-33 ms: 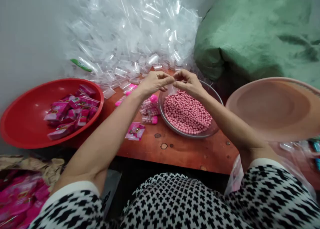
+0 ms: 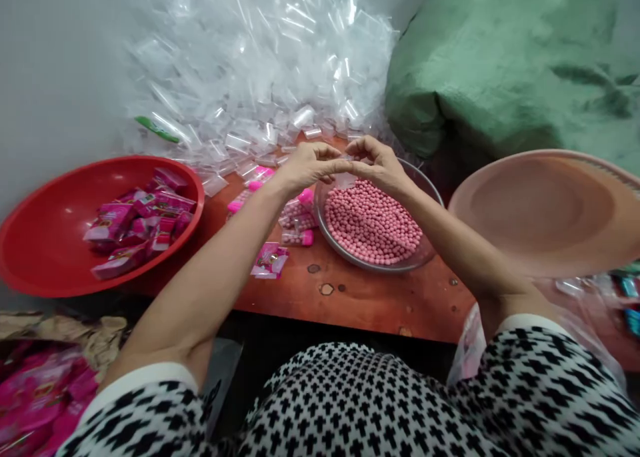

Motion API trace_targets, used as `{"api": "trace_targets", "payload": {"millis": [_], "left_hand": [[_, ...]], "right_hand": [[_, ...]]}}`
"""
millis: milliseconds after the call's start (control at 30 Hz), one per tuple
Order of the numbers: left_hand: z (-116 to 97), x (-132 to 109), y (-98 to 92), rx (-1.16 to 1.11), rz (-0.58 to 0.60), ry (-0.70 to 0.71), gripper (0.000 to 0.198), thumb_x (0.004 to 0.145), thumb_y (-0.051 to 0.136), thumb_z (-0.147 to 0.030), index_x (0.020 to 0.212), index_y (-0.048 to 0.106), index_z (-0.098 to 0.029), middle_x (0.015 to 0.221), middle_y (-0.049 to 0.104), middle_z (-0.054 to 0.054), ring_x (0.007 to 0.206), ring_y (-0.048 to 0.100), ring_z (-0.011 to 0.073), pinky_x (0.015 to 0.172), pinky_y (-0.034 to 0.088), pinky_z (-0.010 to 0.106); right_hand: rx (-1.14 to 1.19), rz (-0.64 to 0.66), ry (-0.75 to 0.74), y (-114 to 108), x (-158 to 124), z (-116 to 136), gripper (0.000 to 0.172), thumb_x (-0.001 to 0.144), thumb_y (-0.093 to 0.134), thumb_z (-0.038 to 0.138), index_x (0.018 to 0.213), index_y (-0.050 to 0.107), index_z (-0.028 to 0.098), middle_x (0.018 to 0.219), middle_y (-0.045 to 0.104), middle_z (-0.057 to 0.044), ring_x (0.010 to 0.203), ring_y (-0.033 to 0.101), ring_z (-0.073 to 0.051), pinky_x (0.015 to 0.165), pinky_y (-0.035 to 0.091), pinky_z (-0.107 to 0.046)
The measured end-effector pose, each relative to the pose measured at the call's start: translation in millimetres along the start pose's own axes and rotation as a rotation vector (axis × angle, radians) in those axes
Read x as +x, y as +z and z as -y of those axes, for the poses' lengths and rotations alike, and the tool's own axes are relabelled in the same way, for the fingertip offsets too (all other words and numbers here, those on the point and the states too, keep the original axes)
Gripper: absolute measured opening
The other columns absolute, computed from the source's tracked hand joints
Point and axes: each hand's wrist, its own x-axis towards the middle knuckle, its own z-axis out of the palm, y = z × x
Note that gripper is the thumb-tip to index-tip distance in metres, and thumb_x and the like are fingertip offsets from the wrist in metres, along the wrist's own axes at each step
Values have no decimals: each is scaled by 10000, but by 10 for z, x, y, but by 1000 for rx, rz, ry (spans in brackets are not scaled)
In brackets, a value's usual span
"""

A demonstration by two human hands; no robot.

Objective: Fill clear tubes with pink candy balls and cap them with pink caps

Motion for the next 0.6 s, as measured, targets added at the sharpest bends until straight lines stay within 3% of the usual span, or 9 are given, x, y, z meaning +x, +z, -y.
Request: {"api": "trace_targets", "payload": {"millis": [200,267,333,433,467,533,600], "left_hand": [[107,-71,288,-35,-33,49,389,693,831,-416,932,740,-124,853,737,57,690,670,153,665,579,287],[180,-89,374,47,-33,94,389,714,802,-423,976,745,-141,906,745,50,742,689,174,687,576,290],[248,-130,437,187,-48,139,364,744,772,-432,977,754,-155,933,750,39,816,701,195,743,567,293],[334,-210,488,344,-100,174,314,814,709,-420,980,764,-160,946,764,34,887,702,202,831,545,292],[360,-229,498,354,-123,182,300,835,687,-399,1003,765,-162,968,769,37,907,703,200,855,542,291],[412,-243,515,330,-170,196,286,870,637,-345,1050,760,-161,1029,773,50,948,706,200,892,542,300],[459,-227,529,299,-220,215,277,881,602,-288,1071,755,-158,1077,770,62,1013,703,209,935,539,317]], "right_hand": [[-14,173,69,-166,-290,-7,435,734,776,440,1054,653,173,948,695,-35,866,620,-189,762,485,-308],[-267,201,57,-276,-320,-57,419,728,791,359,1070,658,157,942,702,-41,853,625,-200,774,473,-316],[-666,268,33,-393,-345,-114,348,760,758,260,1077,667,150,960,712,-67,886,624,-226,788,448,-323],[-1181,516,-48,-459,-420,-192,161,898,571,168,1005,684,127,962,725,-138,972,601,-271,823,416,-352],[-1253,626,-91,-430,-456,-214,195,934,493,143,969,683,118,947,727,-156,971,594,-271,836,411,-361],[-1229,823,-184,-302,-531,-256,251,947,421,102,945,671,111,935,726,-167,945,584,-257,864,409,-364],[-1075,896,-206,-128,-592,-296,213,884,468,57,974,653,115,948,716,-150,917,577,-238,851,415,-348]]}}
